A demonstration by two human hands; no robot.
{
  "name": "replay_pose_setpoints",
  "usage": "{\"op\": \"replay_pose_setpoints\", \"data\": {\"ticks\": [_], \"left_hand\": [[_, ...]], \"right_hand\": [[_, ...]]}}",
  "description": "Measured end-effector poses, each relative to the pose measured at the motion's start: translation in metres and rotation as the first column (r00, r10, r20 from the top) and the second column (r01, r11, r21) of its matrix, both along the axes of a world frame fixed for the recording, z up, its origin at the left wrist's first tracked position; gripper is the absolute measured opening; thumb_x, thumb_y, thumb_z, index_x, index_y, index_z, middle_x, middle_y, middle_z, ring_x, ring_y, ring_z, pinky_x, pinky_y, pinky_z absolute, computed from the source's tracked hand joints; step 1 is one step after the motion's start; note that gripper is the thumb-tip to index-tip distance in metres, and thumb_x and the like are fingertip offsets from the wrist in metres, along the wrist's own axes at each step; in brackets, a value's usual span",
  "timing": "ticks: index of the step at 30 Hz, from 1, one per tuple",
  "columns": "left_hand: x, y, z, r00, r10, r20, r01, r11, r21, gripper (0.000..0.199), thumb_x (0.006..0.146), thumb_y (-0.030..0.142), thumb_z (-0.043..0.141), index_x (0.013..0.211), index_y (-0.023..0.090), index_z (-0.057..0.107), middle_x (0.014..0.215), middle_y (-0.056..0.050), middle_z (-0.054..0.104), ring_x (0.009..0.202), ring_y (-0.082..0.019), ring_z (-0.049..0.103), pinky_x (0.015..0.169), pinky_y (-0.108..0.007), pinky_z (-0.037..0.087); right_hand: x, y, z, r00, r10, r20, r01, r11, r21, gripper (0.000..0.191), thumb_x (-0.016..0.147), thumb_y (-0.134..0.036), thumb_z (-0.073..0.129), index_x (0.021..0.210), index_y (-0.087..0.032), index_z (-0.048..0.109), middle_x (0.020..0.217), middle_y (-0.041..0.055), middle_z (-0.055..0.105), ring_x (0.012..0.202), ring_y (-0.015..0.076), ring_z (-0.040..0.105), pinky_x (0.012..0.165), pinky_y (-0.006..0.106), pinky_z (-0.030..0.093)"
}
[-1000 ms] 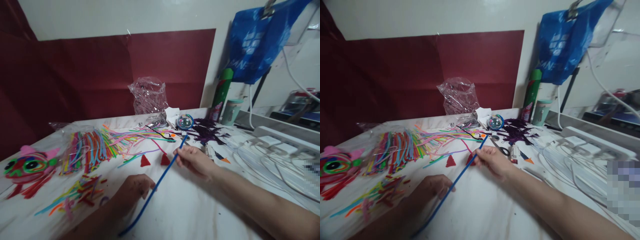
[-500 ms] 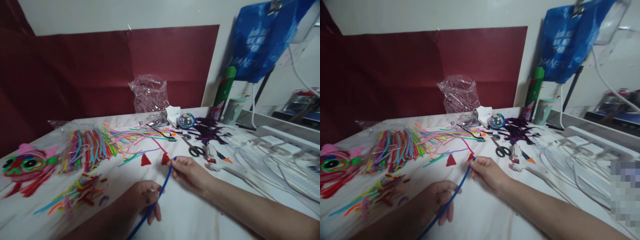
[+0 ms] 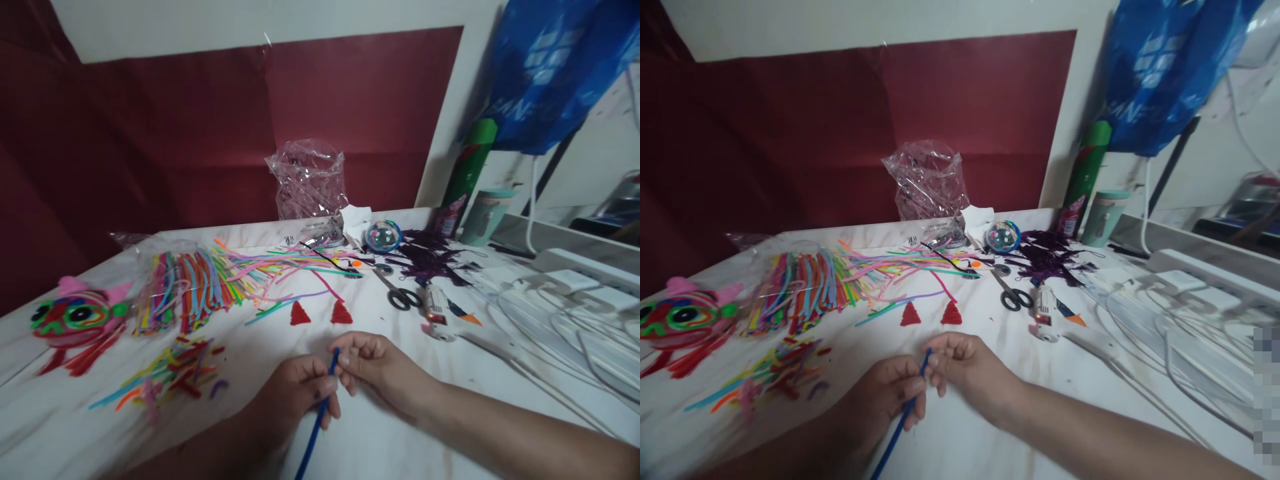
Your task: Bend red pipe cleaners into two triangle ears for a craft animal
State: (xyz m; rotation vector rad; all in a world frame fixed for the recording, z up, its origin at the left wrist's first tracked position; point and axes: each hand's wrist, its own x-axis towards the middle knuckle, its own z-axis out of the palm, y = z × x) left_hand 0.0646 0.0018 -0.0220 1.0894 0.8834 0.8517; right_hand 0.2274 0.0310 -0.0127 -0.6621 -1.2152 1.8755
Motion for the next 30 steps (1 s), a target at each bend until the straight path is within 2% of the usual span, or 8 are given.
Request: {"op": "replay_pose_setpoints", "data": {"ticks": [2, 4, 8, 14, 23, 30], "left_hand": [[0.0001, 0.0, 0.0, 1.0, 0.022, -0.008, -0.022, 0.999, -0.042, 0.015, 0.072, 0.021, 0.057, 0.061, 0.013, 0.051, 0.054, -0.002, 0.062, 0.038, -0.006, 0.047, 0.042, -0.019, 0.034], [-0.0003, 0.0001, 0.0008, 0.999, 0.012, -0.032, -0.014, 0.997, -0.071, 0.013, 0.071, 0.019, 0.055, 0.061, 0.013, 0.05, 0.053, -0.002, 0.062, 0.038, -0.006, 0.047, 0.042, -0.019, 0.033], [-0.0004, -0.0001, 0.0034, 0.999, -0.027, -0.039, 0.024, 0.997, -0.075, 0.013, 0.071, 0.022, 0.056, 0.062, 0.013, 0.051, 0.054, -0.002, 0.063, 0.038, -0.006, 0.047, 0.041, -0.018, 0.031], [0.0003, -0.0019, 0.004, 1.0, -0.011, -0.024, 0.009, 0.998, -0.06, 0.014, 0.073, 0.024, 0.058, 0.066, 0.013, 0.053, 0.054, -0.001, 0.063, 0.038, -0.005, 0.047, 0.042, -0.019, 0.033], [-0.0018, -0.0005, -0.0023, 0.997, -0.057, 0.052, 0.058, 0.998, -0.032, 0.018, 0.072, 0.028, 0.061, 0.066, 0.013, 0.053, 0.058, -0.002, 0.063, 0.041, -0.007, 0.05, 0.043, -0.019, 0.036], [-0.0021, 0.0006, -0.0031, 0.996, -0.067, 0.053, 0.068, 0.998, -0.014, 0.021, 0.072, 0.031, 0.062, 0.066, 0.013, 0.053, 0.059, -0.001, 0.063, 0.041, -0.007, 0.051, 0.043, -0.019, 0.037]], "right_hand": [[-0.0008, 0.0016, 0.0001, 0.998, -0.053, -0.034, 0.051, 0.997, -0.061, 0.028, 0.063, -0.036, 0.075, 0.074, -0.013, 0.061, 0.058, 0.0001, 0.062, 0.048, 0.0069, 0.05, 0.05, 0.021, 0.037], [-0.0007, 0.0029, 0.0001, 0.998, -0.063, -0.022, 0.062, 0.996, -0.069, 0.028, 0.062, -0.035, 0.076, 0.07, -0.013, 0.061, 0.054, -0.0002, 0.061, 0.047, 0.0069, 0.05, 0.05, 0.021, 0.036], [0.0007, 0.0022, -0.0009, 0.998, -0.056, 0.033, 0.057, 0.998, -0.035, 0.029, 0.062, -0.036, 0.076, 0.069, -0.011, 0.062, 0.05, -0.0022, 0.058, 0.046, 0.0056, 0.046, 0.05, 0.021, 0.034], [0.0007, -0.0001, -0.0048, 0.997, -0.033, 0.075, 0.029, 0.998, 0.053, 0.029, 0.067, -0.039, 0.072, 0.067, -0.012, 0.061, 0.051, -0.0033, 0.055, 0.047, 0.0055, 0.044, 0.05, 0.021, 0.031], [0.0, -0.0009, -0.0084, 0.998, -0.001, 0.066, -0.006, 0.995, 0.101, 0.028, 0.071, -0.039, 0.068, 0.068, -0.012, 0.06, 0.052, -0.0032, 0.054, 0.047, 0.0072, 0.047, 0.05, 0.023, 0.033], [-0.0005, -0.0004, -0.0081, 0.997, 0.017, 0.077, -0.023, 0.996, 0.084, 0.028, 0.07, -0.039, 0.068, 0.067, -0.013, 0.06, 0.053, -0.0028, 0.054, 0.047, 0.0073, 0.047, 0.05, 0.023, 0.033]]}}
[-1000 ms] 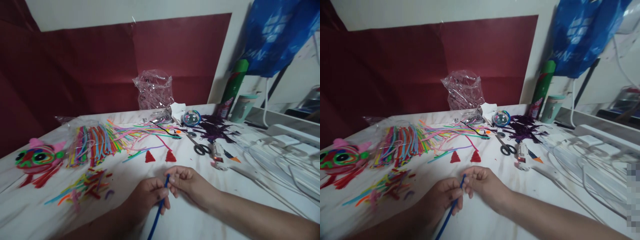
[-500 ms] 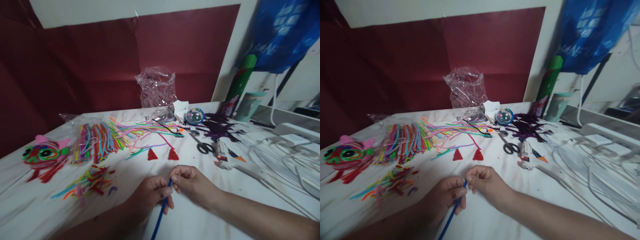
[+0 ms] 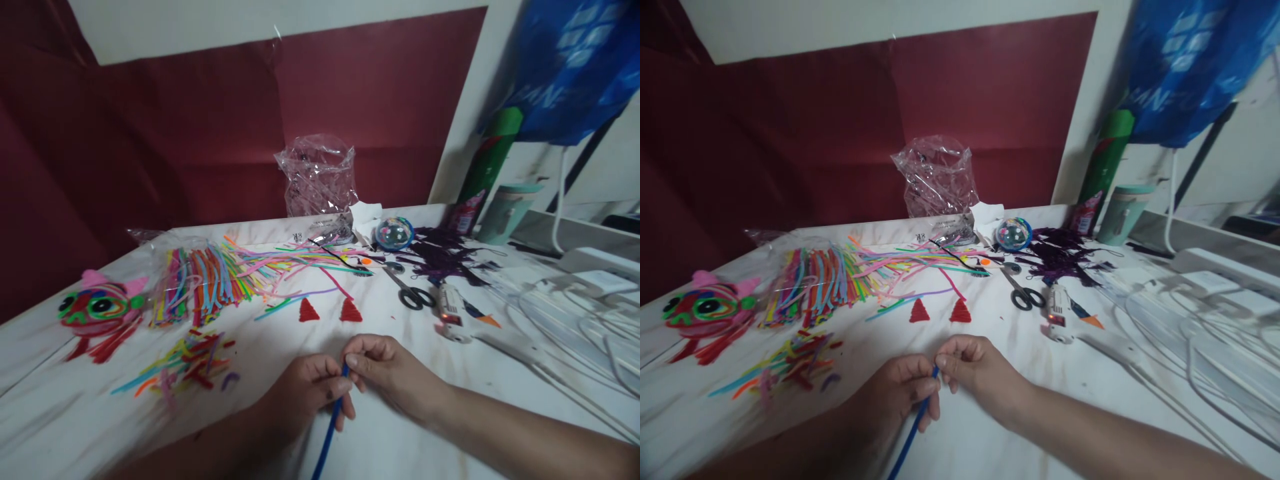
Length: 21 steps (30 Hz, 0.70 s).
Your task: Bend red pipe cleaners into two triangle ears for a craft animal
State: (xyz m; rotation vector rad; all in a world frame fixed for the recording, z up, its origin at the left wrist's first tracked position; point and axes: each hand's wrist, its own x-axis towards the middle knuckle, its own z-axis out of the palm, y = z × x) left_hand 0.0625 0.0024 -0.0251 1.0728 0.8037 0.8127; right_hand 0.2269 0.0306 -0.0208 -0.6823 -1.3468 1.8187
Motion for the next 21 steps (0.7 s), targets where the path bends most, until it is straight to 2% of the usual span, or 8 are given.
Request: {"op": "replay_pose_setpoints", "data": {"ticks": [5, 9, 13, 17, 19, 21], "left_hand": [[0.001, -0.001, 0.002, 0.998, 0.019, -0.062, -0.02, 1.0, -0.013, 0.018, 0.072, 0.029, 0.06, 0.067, 0.013, 0.054, 0.057, -0.001, 0.063, 0.039, -0.006, 0.049, 0.041, -0.018, 0.035], [0.0, -0.002, 0.008, 0.981, 0.054, -0.186, -0.06, 0.998, -0.032, 0.013, 0.07, 0.024, 0.058, 0.064, 0.014, 0.053, 0.044, 0.003, 0.057, 0.031, -0.004, 0.041, 0.036, -0.017, 0.028], [-0.005, 0.003, 0.021, 0.946, 0.138, -0.292, -0.127, 0.99, 0.056, 0.016, 0.069, 0.024, 0.057, 0.058, 0.015, 0.049, 0.041, 0.003, 0.056, 0.029, -0.005, 0.039, 0.034, -0.018, 0.027], [-0.012, 0.01, 0.03, 0.898, 0.264, -0.351, -0.222, 0.963, 0.155, 0.015, 0.069, 0.022, 0.055, 0.057, 0.015, 0.049, 0.041, 0.004, 0.056, 0.029, -0.004, 0.036, 0.035, -0.017, 0.024], [-0.015, 0.012, 0.031, 0.899, 0.263, -0.351, -0.214, 0.962, 0.172, 0.014, 0.07, 0.022, 0.055, 0.058, 0.015, 0.049, 0.041, 0.004, 0.055, 0.029, -0.003, 0.034, 0.034, -0.017, 0.022], [-0.019, 0.011, 0.032, 0.919, 0.189, -0.346, -0.148, 0.979, 0.142, 0.013, 0.069, 0.023, 0.057, 0.06, 0.015, 0.051, 0.04, 0.004, 0.055, 0.028, -0.003, 0.032, 0.033, -0.017, 0.021]], "right_hand": [[0.0, 0.001, -0.002, 1.0, -0.01, 0.022, 0.01, 1.0, -0.002, 0.03, 0.07, -0.04, 0.069, 0.068, -0.012, 0.059, 0.053, -0.0026, 0.054, 0.047, 0.0064, 0.044, 0.05, 0.022, 0.031], [0.008, 0.013, 0.008, 0.985, -0.166, 0.052, 0.165, 0.986, 0.01, 0.031, 0.069, -0.042, 0.069, 0.066, -0.013, 0.057, 0.052, -0.0028, 0.053, 0.047, 0.0064, 0.042, 0.05, 0.022, 0.029], [0.026, 0.038, 0.025, 0.933, -0.36, -0.001, 0.359, 0.93, 0.078, 0.031, 0.063, -0.041, 0.073, 0.063, -0.015, 0.057, 0.052, -0.0029, 0.052, 0.05, 0.0083, 0.043, 0.052, 0.023, 0.032], [0.05, 0.065, 0.035, 0.85, -0.513, -0.122, 0.523, 0.849, 0.076, 0.031, 0.058, -0.039, 0.076, 0.06, -0.018, 0.054, 0.053, -0.0042, 0.049, 0.05, 0.0086, 0.042, 0.05, 0.024, 0.031], [0.061, 0.076, 0.037, 0.807, -0.565, -0.172, 0.582, 0.81, 0.071, 0.027, 0.06, -0.037, 0.075, 0.062, -0.019, 0.055, 0.053, -0.0042, 0.048, 0.05, 0.0087, 0.041, 0.049, 0.024, 0.031], [0.071, 0.085, 0.04, 0.787, -0.58, -0.21, 0.603, 0.796, 0.059, 0.025, 0.061, -0.033, 0.074, 0.061, -0.019, 0.054, 0.053, -0.0041, 0.047, 0.051, 0.0087, 0.04, 0.049, 0.024, 0.031]]}}
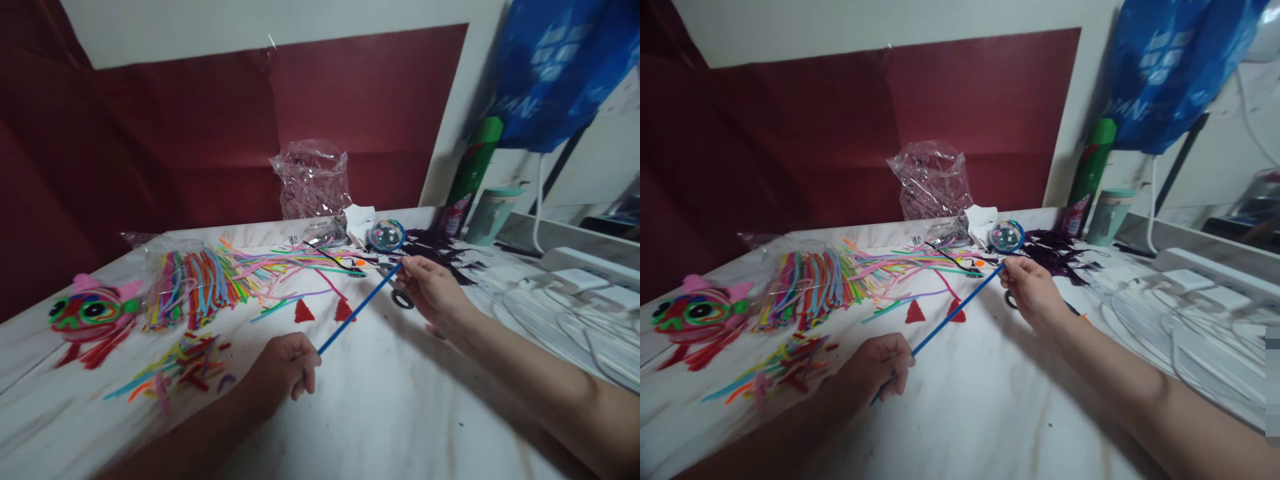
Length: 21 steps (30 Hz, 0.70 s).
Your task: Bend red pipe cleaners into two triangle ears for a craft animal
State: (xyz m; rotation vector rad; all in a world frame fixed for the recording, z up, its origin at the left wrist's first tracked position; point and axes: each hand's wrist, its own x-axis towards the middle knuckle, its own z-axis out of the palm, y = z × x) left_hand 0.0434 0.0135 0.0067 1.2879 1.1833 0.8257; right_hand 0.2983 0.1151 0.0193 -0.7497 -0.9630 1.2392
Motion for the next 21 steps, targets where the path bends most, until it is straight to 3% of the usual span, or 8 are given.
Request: {"op": "replay_pose_setpoints", "data": {"ticks": [3, 5, 7, 10, 12, 17, 21], "left_hand": [[-0.007, -0.005, 0.003, 0.97, -0.208, 0.128, 0.221, 0.97, -0.101, 0.023, 0.064, 0.035, 0.064, 0.057, 0.015, 0.053, 0.039, 0.002, 0.055, 0.027, -0.005, 0.033, 0.032, -0.018, 0.021], [-0.01, -0.007, 0.007, 0.887, -0.372, 0.273, 0.418, 0.899, -0.133, 0.041, 0.059, 0.054, 0.065, 0.057, 0.013, 0.058, 0.045, -0.003, 0.059, 0.031, -0.009, 0.042, 0.035, -0.022, 0.029], [-0.01, -0.006, 0.007, 0.826, -0.426, 0.37, 0.49, 0.867, -0.095, 0.058, 0.054, 0.069, 0.059, 0.061, 0.011, 0.062, 0.056, -0.01, 0.065, 0.041, -0.016, 0.054, 0.042, -0.027, 0.037], [-0.002, 0.001, -0.002, 0.917, -0.205, 0.342, 0.234, 0.971, -0.043, 0.053, 0.057, 0.063, 0.063, 0.059, 0.011, 0.061, 0.064, -0.011, 0.067, 0.052, -0.017, 0.059, 0.053, -0.029, 0.041], [0.006, 0.004, -0.01, 0.952, -0.08, 0.296, 0.119, 0.986, -0.115, 0.046, 0.057, 0.056, 0.067, 0.061, 0.01, 0.061, 0.065, -0.01, 0.067, 0.052, -0.016, 0.059, 0.055, -0.028, 0.042], [0.02, -0.007, -0.02, 0.931, -0.045, 0.361, 0.098, 0.986, -0.132, 0.035, 0.063, 0.043, 0.068, 0.077, 0.012, 0.058, 0.066, -0.008, 0.068, 0.049, -0.016, 0.06, 0.048, -0.025, 0.04], [0.021, -0.016, -0.023, 0.952, -0.043, 0.303, 0.086, 0.988, -0.131, 0.018, 0.068, 0.029, 0.063, 0.066, 0.013, 0.055, 0.054, -0.001, 0.062, 0.037, -0.007, 0.049, 0.042, -0.02, 0.033]], "right_hand": [[0.012, 0.007, 0.006, 0.998, 0.06, -0.012, -0.06, 0.998, -0.012, 0.023, 0.061, -0.032, 0.073, 0.06, -0.019, 0.054, 0.053, -0.0043, 0.044, 0.05, 0.0088, 0.039, 0.048, 0.024, 0.031], [0.015, 0.008, 0.01, 0.991, 0.132, -0.006, -0.132, 0.991, -0.035, 0.023, 0.061, -0.031, 0.073, 0.06, -0.019, 0.054, 0.054, -0.0042, 0.044, 0.049, 0.0087, 0.038, 0.048, 0.025, 0.031], [0.013, 0.003, 0.012, 0.98, 0.198, 0.004, -0.197, 0.979, -0.061, 0.022, 0.06, -0.03, 0.074, 0.061, -0.018, 0.055, 0.055, -0.0035, 0.046, 0.048, 0.0085, 0.038, 0.048, 0.025, 0.031], [-0.005, -0.015, 0.008, 0.952, 0.304, 0.032, -0.299, 0.949, -0.103, 0.023, 0.062, -0.034, 0.073, 0.066, -0.017, 0.058, 0.052, -0.0027, 0.049, 0.047, 0.009, 0.041, 0.047, 0.024, 0.03], [-0.024, -0.034, 0.002, 0.929, 0.366, 0.052, -0.358, 0.925, -0.125, 0.027, 0.063, -0.039, 0.073, 0.066, -0.016, 0.058, 0.049, -0.0021, 0.052, 0.047, 0.0089, 0.043, 0.047, 0.023, 0.029], [-0.063, -0.079, -0.016, 0.872, 0.454, 0.181, -0.425, 0.887, -0.181, 0.038, 0.065, -0.05, 0.068, 0.06, -0.015, 0.055, 0.047, -0.0025, 0.052, 0.044, 0.0072, 0.041, 0.048, 0.023, 0.027], [-0.069, -0.088, -0.024, 0.845, 0.47, 0.257, -0.434, 0.882, -0.186, 0.036, 0.063, -0.047, 0.071, 0.06, -0.014, 0.057, 0.046, -0.0041, 0.05, 0.044, 0.0065, 0.038, 0.048, 0.023, 0.025]]}}
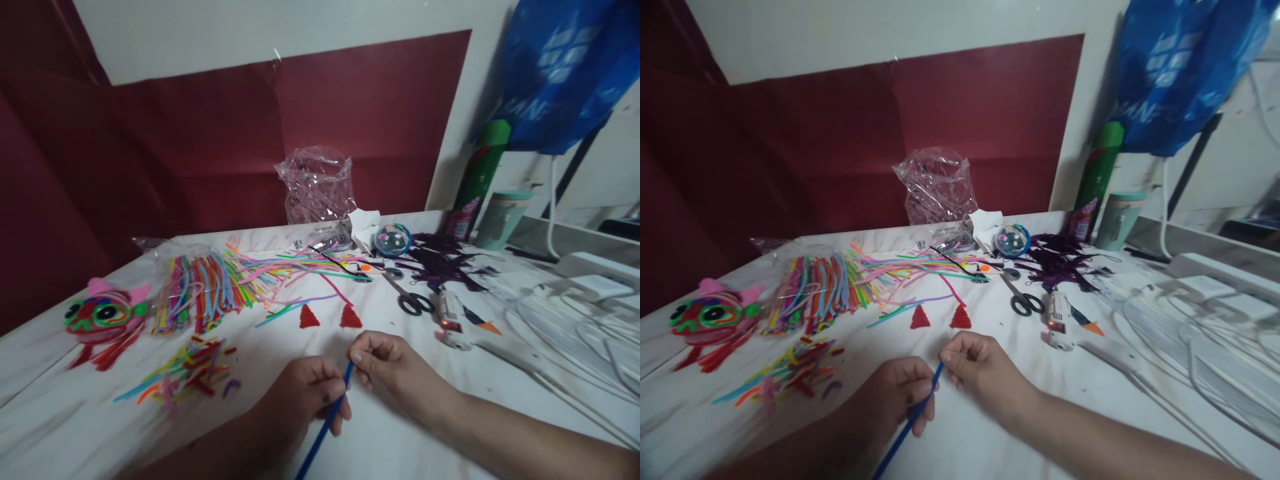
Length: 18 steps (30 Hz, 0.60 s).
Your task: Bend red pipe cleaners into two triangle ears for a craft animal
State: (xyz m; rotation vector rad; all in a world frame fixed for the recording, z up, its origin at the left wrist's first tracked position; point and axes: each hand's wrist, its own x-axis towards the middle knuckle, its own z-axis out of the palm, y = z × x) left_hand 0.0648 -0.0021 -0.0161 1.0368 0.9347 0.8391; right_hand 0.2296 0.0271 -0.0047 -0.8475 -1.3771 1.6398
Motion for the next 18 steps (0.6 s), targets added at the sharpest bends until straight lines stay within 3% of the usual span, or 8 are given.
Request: {"op": "replay_pose_setpoints", "data": {"ticks": [8, 15, 18], "left_hand": [[0.001, 0.004, -0.008, 1.0, 0.016, -0.018, -0.016, 1.0, -0.006, 0.016, 0.066, 0.027, 0.061, 0.062, 0.013, 0.052, 0.053, 0.0, 0.061, 0.037, -0.006, 0.047, 0.04, -0.019, 0.028], [0.004, -0.002, -0.001, 1.0, 0.008, -0.013, -0.007, 0.999, 0.046, 0.014, 0.067, 0.027, 0.059, 0.067, 0.013, 0.054, 0.053, 0.0, 0.06, 0.036, -0.005, 0.046, 0.038, -0.018, 0.025], [0.004, -0.001, 0.001, 0.997, 0.012, -0.075, -0.008, 0.999, 0.052, 0.014, 0.067, 0.026, 0.058, 0.062, 0.013, 0.053, 0.05, 0.001, 0.058, 0.035, -0.005, 0.044, 0.038, -0.018, 0.025]], "right_hand": [[-0.001, 0.004, -0.008, 0.983, 0.072, -0.171, -0.103, 0.979, -0.179, 0.03, 0.063, -0.04, 0.074, 0.069, -0.014, 0.06, 0.049, -0.0023, 0.055, 0.045, 0.0066, 0.043, 0.05, 0.022, 0.029], [0.0, 0.001, -0.018, 0.988, 0.15, -0.022, -0.15, 0.988, -0.022, 0.027, 0.074, -0.04, 0.064, 0.071, -0.014, 0.058, 0.055, -0.0016, 0.053, 0.051, 0.0091, 0.046, 0.052, 0.024, 0.032], [0.001, 0.0, -0.017, 0.993, 0.117, 0.026, -0.117, 0.993, -0.009, 0.029, 0.075, -0.043, 0.062, 0.07, -0.015, 0.058, 0.054, -0.0025, 0.05, 0.051, 0.0091, 0.045, 0.051, 0.024, 0.032]]}}
